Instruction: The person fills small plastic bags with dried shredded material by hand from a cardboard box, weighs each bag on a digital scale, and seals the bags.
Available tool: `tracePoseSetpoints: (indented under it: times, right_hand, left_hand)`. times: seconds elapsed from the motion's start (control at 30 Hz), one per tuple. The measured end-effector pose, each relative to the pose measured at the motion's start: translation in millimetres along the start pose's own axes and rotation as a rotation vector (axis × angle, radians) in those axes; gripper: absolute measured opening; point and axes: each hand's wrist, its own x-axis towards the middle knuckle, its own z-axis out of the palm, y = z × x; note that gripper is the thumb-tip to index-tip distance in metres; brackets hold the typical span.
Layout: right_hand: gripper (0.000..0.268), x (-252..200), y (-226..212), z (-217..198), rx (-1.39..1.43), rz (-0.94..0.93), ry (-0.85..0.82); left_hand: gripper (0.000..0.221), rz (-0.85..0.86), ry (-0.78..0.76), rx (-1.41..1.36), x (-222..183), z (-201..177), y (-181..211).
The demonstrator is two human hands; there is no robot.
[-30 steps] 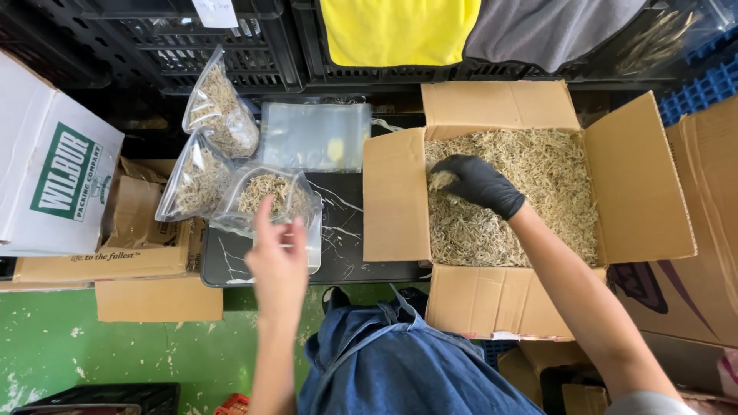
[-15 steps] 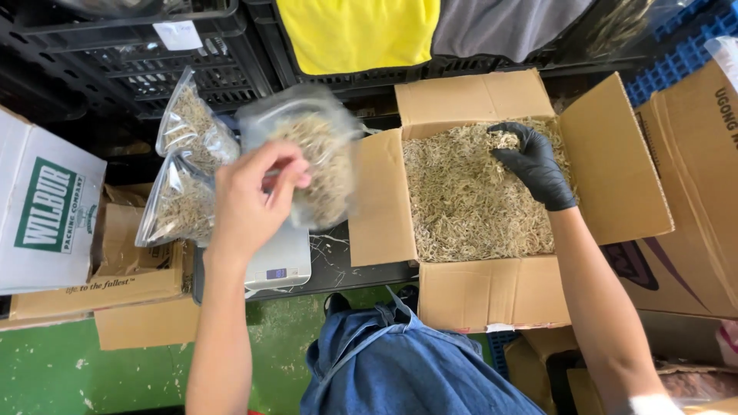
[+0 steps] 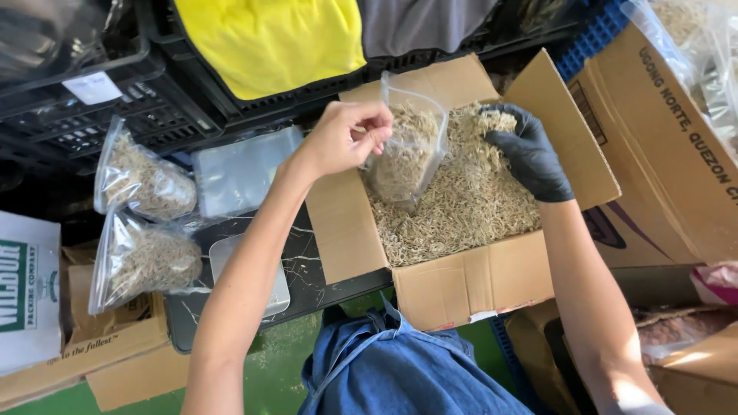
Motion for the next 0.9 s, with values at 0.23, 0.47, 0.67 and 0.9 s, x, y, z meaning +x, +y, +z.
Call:
tracePoseSetpoints:
  times: [0.23,0.47,0.67,0.9]
  right_hand:
    - [0.031,-0.1,-109.9,25.3,0.174,-0.052,-0.209]
    - [0.036,12.1,-136.7,65.0,-0.167,-0.35,-0.113]
    - [0.049,6.6,-106.2,76.4,-0.773,-0.547,-0.1]
    - [0.053,14.1,-118.4,69.0,-0.984,-0.587,-0.337]
  left_hand:
    - [0.014,-0.071,-0.228,0.262,28.6,-1.6,27.0]
    - [0.003,0.091,-0.277,0.352,52.0,23.1,20.8]
    - [0.01,0.088,-0.293,0.323,51.2,25.3,31.7]
    - [0.007,0.02,-0.275,0.39,46.4,21.4,30.1]
